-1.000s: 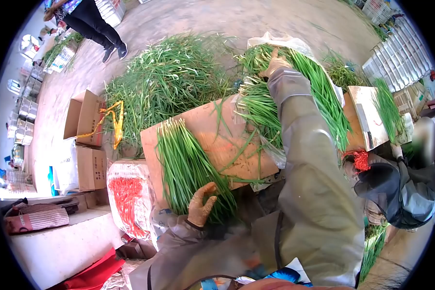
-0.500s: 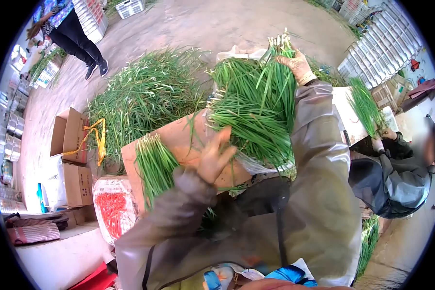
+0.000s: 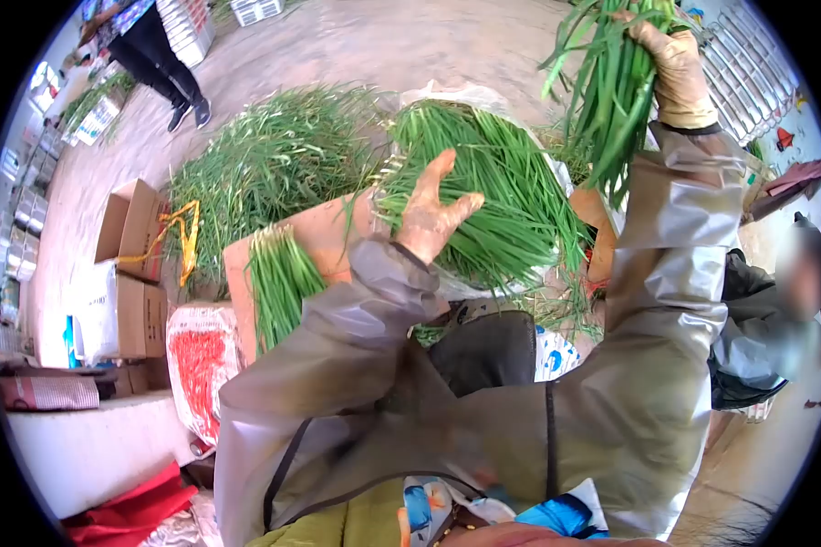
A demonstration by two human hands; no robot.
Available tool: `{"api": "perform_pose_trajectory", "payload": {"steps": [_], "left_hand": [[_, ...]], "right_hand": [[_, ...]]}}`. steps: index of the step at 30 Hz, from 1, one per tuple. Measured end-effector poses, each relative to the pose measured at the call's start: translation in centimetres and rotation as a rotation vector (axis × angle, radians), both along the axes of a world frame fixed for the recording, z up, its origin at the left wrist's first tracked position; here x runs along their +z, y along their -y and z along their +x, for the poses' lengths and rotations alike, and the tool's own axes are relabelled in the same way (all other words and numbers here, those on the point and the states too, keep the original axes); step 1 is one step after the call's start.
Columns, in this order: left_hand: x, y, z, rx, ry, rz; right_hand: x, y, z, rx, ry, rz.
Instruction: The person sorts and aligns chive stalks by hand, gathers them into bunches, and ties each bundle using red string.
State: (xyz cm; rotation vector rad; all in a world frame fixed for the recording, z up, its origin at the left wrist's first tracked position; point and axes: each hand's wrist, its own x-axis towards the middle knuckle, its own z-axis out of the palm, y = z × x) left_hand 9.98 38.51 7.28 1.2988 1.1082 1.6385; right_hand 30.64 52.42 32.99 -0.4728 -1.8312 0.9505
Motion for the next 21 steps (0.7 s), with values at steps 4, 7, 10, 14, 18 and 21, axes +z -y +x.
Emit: {"api": "perform_pose_trajectory", "payload": {"steps": [4,7,10,14,18,21], "left_hand": [[5.5,3.7,-1.3,-0.142,0.047,0.151],[6.1,9.5,-1.2,-0.540,0.388,0.059],[-3.7,13.6,-0.5,-0.801,0.945,-0.235],[-4.3,22.7,0.1,-0.737,0.892,-0.374],[-7.9,23.9,-0.1,-0.535,1.011,-0.580],[-9.5,21.4,0.0,-0.344,1.125,-0.490]], "right_hand": [[-3.3,3.7,-0.8,0.212,0.128,-0.209],[-9.6,9.9,-5.4,0.480,-0.058,-0.629],[-17.5,15.2,-8.9,0.417,-0.013,-0.866],[-24.3,19.5,-10.2,0.201,0.592,-0.625],[-27.6,22.9,-6.8,-0.049,0.445,-0.732],[-28.4,28.3,-6.5,-0.066,0.494,-0.500]]}}
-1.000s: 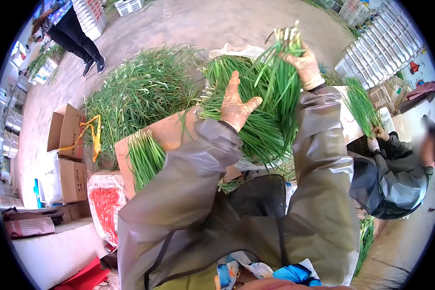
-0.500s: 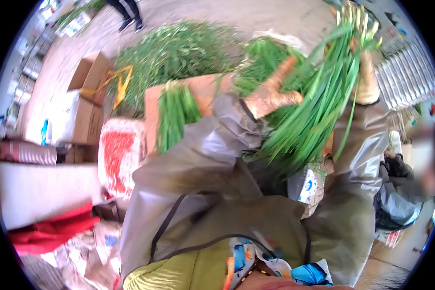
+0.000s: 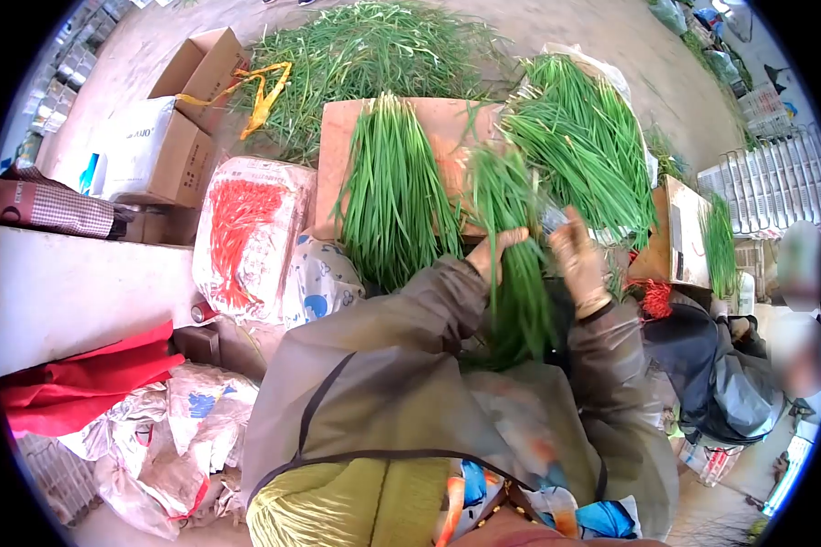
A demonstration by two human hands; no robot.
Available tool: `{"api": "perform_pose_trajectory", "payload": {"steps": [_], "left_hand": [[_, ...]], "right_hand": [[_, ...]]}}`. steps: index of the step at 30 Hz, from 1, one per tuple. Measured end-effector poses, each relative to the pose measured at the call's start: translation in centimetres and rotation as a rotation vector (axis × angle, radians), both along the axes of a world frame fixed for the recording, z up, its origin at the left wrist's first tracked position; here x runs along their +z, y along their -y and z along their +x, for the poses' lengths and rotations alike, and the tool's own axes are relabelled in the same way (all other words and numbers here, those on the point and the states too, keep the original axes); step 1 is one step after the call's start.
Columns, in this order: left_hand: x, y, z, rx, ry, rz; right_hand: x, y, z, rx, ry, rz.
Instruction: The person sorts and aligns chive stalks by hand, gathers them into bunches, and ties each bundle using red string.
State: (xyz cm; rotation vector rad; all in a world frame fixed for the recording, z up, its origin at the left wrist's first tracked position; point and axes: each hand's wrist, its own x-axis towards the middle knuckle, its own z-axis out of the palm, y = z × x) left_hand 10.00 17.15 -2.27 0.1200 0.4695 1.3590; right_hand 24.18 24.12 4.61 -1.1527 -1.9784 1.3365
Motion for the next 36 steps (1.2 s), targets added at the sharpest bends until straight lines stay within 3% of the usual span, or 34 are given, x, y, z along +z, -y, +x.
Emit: {"api": "perform_pose_trajectory", "payload": {"steps": [3,4,9,10,12,16,18,21,22,23,25,26,28,30,31,32,34,36], "left_hand": [[0.2,-2.7,0.7,0.115,0.250,-0.008],[-1.2,-4.2,1.5,0.103,0.372,-0.003],[1.4,-8.9,3.0,0.304,0.562,0.071],[5.5,-7.5,2.2,0.257,0.600,0.117],[6.4,-7.9,2.2,0.228,0.577,0.180],[4.2,-9.0,1.5,0.169,0.543,0.128],[4.3,-8.6,1.3,0.207,0.519,0.122],[3.3,-7.5,1.3,0.255,0.413,0.129],[2.9,-7.3,1.7,0.339,0.486,0.152],[0.8,-7.7,2.3,0.338,0.444,0.151],[-0.5,-7.2,2.5,0.277,0.422,0.101],[0.0,-5.7,2.4,0.221,0.443,0.047],[-0.9,-5.6,2.3,0.263,0.413,-0.070],[0.7,-4.0,0.6,0.252,0.336,0.061],[0.2,-3.4,-0.3,0.232,0.227,0.077],[0.3,-2.5,-1.7,0.212,0.118,0.093],[1.3,-1.3,-3.5,0.185,-0.104,0.167],[3.5,1.1,-5.7,0.045,-0.387,0.196]], "right_hand": [[1.0,2.2,-2.0,0.275,0.406,0.353],[2.4,1.2,-2.6,0.257,0.555,0.222],[9.0,-7.7,-4.7,0.562,0.730,0.045],[11.1,-9.0,-6.2,0.633,0.813,-0.019],[13.4,-11.4,-9.5,0.718,1.004,-0.279],[11.6,-14.6,-14.6,0.739,1.255,-0.335],[10.6,-14.5,-15.9,0.853,1.379,-0.137],[9.2,-13.8,-13.8,0.891,1.232,-0.100],[8.5,-13.3,-12.5,1.025,1.233,0.115],[7.9,-11.6,-11.1,1.014,1.231,0.116],[7.7,-6.7,-7.7,0.844,1.227,0.287],[8.4,-4.1,-6.0,0.739,1.019,0.414],[8.8,-2.7,-3.3,0.826,0.768,0.336],[8.4,-2.3,-1.4,0.587,0.533,0.295],[9.0,-2.1,-1.0,0.238,0.382,-0.314],[6.7,-2.5,0.2,0.087,0.086,-0.326],[2.2,-1.3,-1.2,0.034,-0.109,-0.264],[0.6,0.6,-5.1,0.350,-0.365,-0.258]]}}
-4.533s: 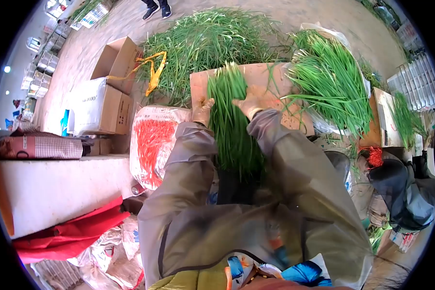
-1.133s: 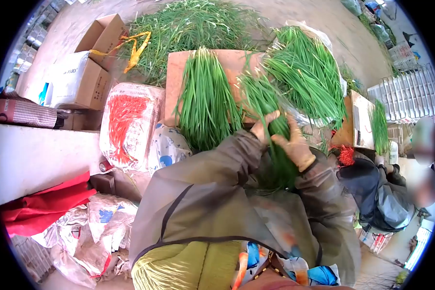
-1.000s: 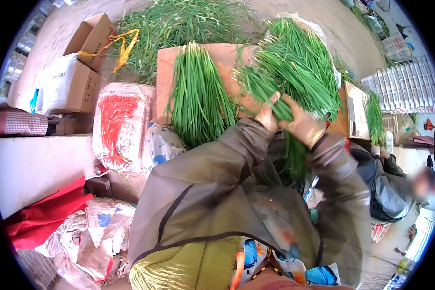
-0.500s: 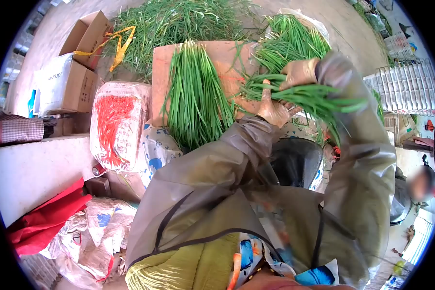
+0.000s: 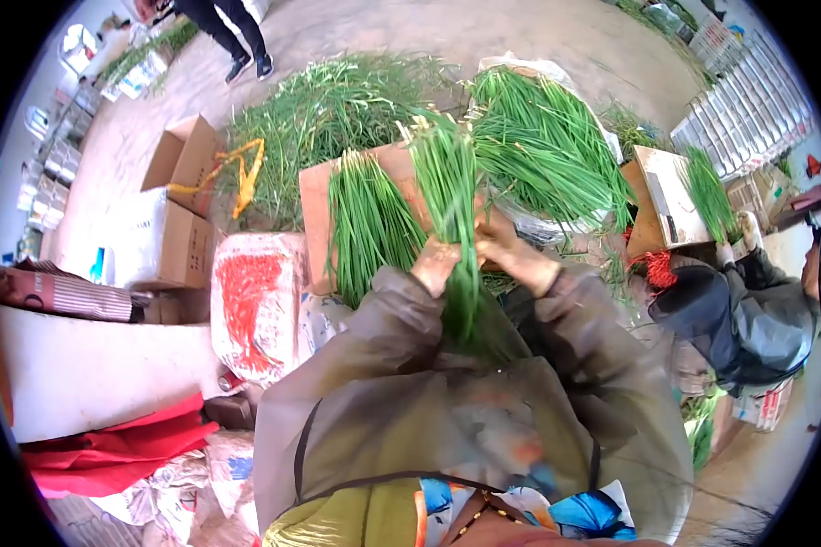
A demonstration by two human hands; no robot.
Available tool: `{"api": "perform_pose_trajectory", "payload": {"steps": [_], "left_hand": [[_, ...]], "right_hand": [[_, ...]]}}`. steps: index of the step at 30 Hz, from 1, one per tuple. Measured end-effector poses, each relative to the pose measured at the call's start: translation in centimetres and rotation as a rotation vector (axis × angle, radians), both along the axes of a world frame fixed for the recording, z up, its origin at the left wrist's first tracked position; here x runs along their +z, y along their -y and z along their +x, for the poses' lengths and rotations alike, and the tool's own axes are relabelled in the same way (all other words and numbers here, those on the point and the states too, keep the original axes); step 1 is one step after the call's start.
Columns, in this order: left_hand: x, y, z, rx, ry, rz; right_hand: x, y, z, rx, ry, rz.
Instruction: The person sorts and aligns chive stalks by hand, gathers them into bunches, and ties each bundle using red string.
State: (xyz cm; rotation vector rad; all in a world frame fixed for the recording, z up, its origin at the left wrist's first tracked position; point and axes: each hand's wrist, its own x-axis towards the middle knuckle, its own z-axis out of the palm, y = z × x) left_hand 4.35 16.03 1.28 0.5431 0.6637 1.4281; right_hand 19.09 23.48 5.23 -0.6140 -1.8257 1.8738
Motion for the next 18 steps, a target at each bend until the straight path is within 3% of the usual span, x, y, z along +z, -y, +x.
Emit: {"api": "perform_pose_trajectory", "payload": {"steps": [1,2,3,4,5,6,7,9,12,13,15,16,18], "left_hand": [[-0.2,1.3,-0.7,-0.060,-0.002,-0.034],[-0.8,2.5,-1.2,-0.116,-0.002,-0.070],[-1.4,3.8,-1.2,-0.045,-0.250,-0.068],[-0.4,5.0,-1.7,-0.009,-0.713,0.071],[0.4,6.7,-2.2,0.031,-0.823,0.058],[1.4,8.3,-2.6,0.073,-0.934,0.043],[2.9,9.7,-3.0,0.075,-0.948,0.029],[5.8,12.2,-3.5,-0.162,-0.813,-0.332],[6.1,15.2,-4.0,-0.176,-0.655,-0.288],[6.0,16.1,-4.4,-0.163,-0.605,-0.303],[5.7,18.0,-6.1,-0.201,-0.444,-0.317],[5.4,19.2,-7.0,-0.247,-0.329,-0.317],[6.1,21.3,-7.6,-0.334,-0.250,-0.305]], "right_hand": [[1.7,1.1,-1.6,-0.071,0.130,0.244],[0.0,0.3,-2.8,-0.150,0.075,0.273],[-1.6,-0.5,-4.1,-0.230,0.023,0.305],[-3.3,-1.3,-5.3,-0.309,-0.027,0.340],[-3.9,-2.5,-6.7,-0.244,-0.034,-0.120],[-3.4,-2.7,-8.1,-0.264,-0.150,-0.053],[-2.8,-2.9,-9.4,-0.280,-0.265,0.016],[-1.9,-3.8,-11.8,-0.466,-0.279,0.587],[-1.2,-2.7,-13.1,-0.680,0.150,1.036],[-1.0,-2.8,-13.3,-0.710,0.278,1.066],[-3.4,-6.5,-14.1,-0.717,0.292,0.798],[-3.9,-8.4,-13.4,-0.623,0.174,0.466],[-3.0,-12.4,-8.8,-0.595,0.521,1.376]]}}
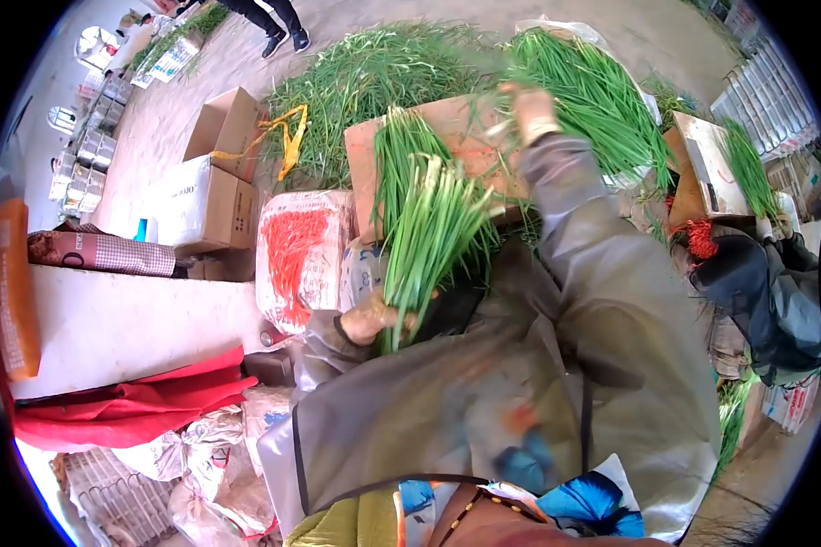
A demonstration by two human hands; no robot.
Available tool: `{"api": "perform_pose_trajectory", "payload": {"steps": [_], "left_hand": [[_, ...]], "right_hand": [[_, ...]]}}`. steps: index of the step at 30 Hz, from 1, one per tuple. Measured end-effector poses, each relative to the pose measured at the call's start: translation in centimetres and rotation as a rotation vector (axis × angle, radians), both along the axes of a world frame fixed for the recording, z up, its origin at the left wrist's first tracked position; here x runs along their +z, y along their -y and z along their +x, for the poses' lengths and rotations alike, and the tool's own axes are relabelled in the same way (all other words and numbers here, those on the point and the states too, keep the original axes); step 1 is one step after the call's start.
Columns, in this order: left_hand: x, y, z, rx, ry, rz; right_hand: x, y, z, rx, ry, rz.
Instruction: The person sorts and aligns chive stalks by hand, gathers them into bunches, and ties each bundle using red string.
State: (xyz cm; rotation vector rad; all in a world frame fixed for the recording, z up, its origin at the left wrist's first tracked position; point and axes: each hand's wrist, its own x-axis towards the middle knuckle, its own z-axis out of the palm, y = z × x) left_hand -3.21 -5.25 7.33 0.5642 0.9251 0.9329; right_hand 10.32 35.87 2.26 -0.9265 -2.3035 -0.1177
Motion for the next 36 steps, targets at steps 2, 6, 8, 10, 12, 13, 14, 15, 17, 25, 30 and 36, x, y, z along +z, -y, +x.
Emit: {"api": "perform_pose_trajectory", "payload": {"steps": [2,6,8,10,12,13,14,15,17,25,30,36], "left_hand": [[-0.9,2.4,-0.3,0.042,0.067,-0.046],[-2.7,3.5,-0.9,0.165,0.172,-0.037],[-4.7,3.2,-1.2,0.162,0.212,0.020],[-5.7,2.4,-1.5,0.054,0.308,0.052],[-5.6,2.3,-1.0,0.060,0.217,0.037],[-5.9,2.4,-0.8,0.076,0.252,0.064],[-6.3,2.7,-0.8,0.093,0.285,0.092],[-8.0,3.5,-1.1,0.069,0.477,0.115],[-4.8,3.9,0.0,0.251,0.417,0.118],[-3.7,5.0,-0.4,0.333,0.470,0.096],[-4.0,4.0,-0.4,0.320,0.488,0.079],[-2.9,3.0,0.7,0.375,0.489,0.099]], "right_hand": [[2.5,-1.3,4.4,-0.220,0.193,-0.077],[4.0,1.9,6.2,0.069,-0.921,-1.373],[5.7,6.9,3.8,0.079,-0.593,-1.615],[6.9,11.4,0.6,0.299,-0.368,-1.505],[6.0,12.9,-2.0,0.539,-0.088,-1.282],[5.8,13.2,-3.2,0.649,0.063,-1.148],[6.7,12.3,-4.4,0.735,0.283,-0.998],[8.7,11.6,-5.8,0.614,0.387,-1.079],[9.0,6.9,-8.9,0.537,0.227,-0.782],[14.4,-0.3,-11.1,0.025,0.175,-0.428],[7.9,9.9,-6.3,0.613,0.351,-0.917],[4.1,12.4,0.3,0.653,-0.069,-1.114]]}}
